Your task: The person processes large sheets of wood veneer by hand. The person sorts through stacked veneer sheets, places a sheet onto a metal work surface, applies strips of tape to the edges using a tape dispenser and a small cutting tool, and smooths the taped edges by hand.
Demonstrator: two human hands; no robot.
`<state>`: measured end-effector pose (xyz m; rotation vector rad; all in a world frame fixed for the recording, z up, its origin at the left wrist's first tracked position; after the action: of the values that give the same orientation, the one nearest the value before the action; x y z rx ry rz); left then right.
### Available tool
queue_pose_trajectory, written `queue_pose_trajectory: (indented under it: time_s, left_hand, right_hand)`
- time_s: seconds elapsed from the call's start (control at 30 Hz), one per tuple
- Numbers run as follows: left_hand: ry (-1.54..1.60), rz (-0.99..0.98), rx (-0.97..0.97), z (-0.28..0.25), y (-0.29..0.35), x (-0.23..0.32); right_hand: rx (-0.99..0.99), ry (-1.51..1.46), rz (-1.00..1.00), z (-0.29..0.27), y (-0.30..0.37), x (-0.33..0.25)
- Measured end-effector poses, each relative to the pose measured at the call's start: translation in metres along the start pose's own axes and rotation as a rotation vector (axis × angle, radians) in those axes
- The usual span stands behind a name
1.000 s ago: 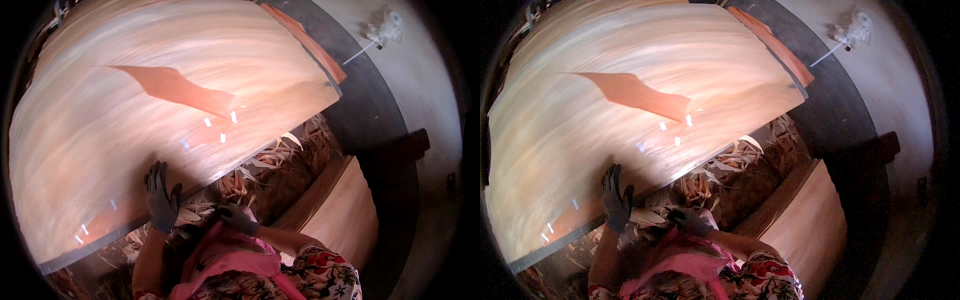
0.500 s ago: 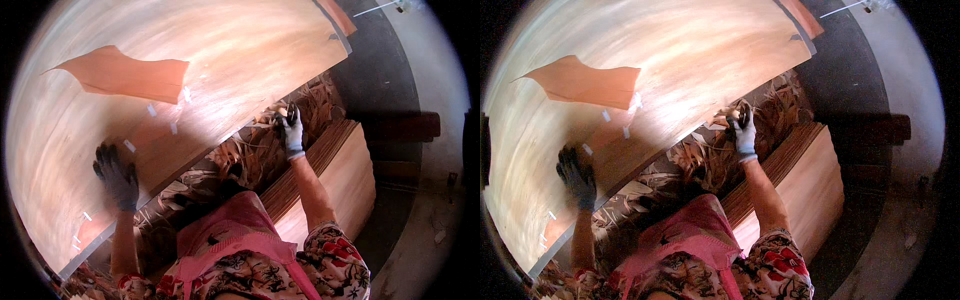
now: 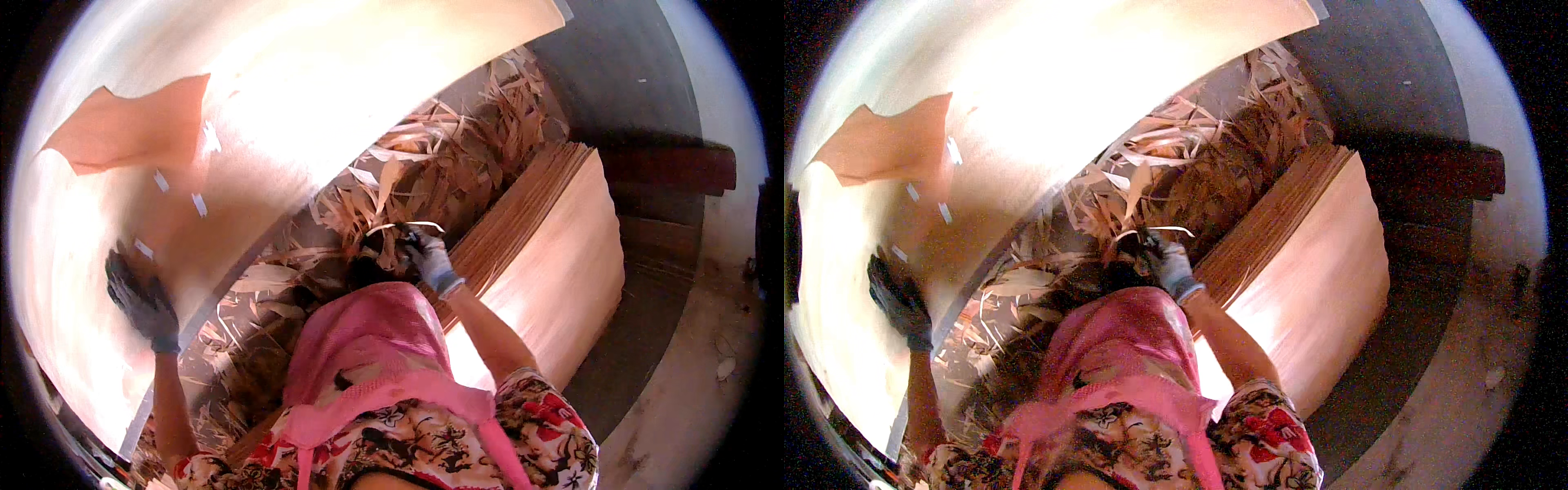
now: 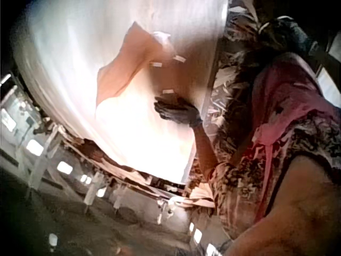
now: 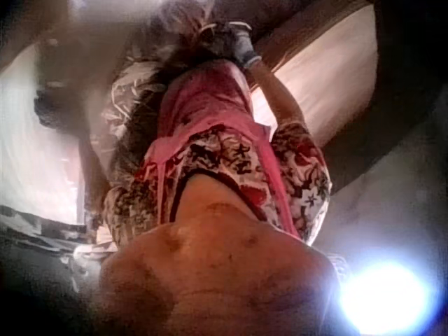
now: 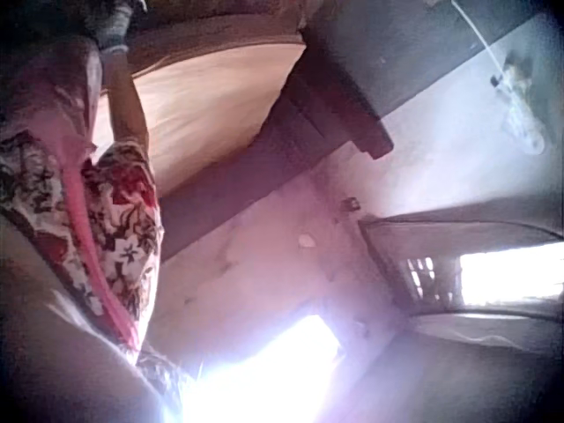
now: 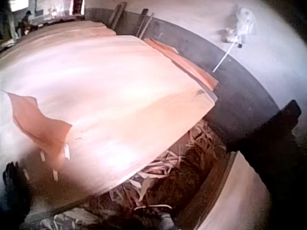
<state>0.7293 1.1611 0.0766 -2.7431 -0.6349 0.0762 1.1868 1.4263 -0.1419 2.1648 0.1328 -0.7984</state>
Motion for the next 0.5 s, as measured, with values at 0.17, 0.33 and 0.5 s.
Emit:
queue_pose_trajectory:
  time_s: [0.17, 0.33, 0.5]
  left_hand:
    - [0.014, 0.053, 0.061, 0.002, -0.002, 0.003]
    - [-0.018, 0.049, 0.073, 0.002, 0.011, -0.003]
    - [-0.042, 0.04, 0.027, 0.009, 0.015, -0.008]
  right_hand:
    - [-0.32, -0.853, 0.193, 0.111, 0.029, 0.057]
    - [-0.369, -0.845, 0.627, 0.142, 0.102, 0.047]
    - [-0.413, -0.373, 0.18, 0.154, 0.129, 0.059]
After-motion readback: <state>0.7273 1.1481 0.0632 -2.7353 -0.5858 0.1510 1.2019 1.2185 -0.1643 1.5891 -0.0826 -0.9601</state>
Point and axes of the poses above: each hand's wrist, its own y-axis away from the middle knuckle, its own z-axis out of the palm, x = y × z, the point moved 6 cm from there along -y, towards the middle knuckle, and after that the axes turned 13 degrees about z, right-handed, at the moved point
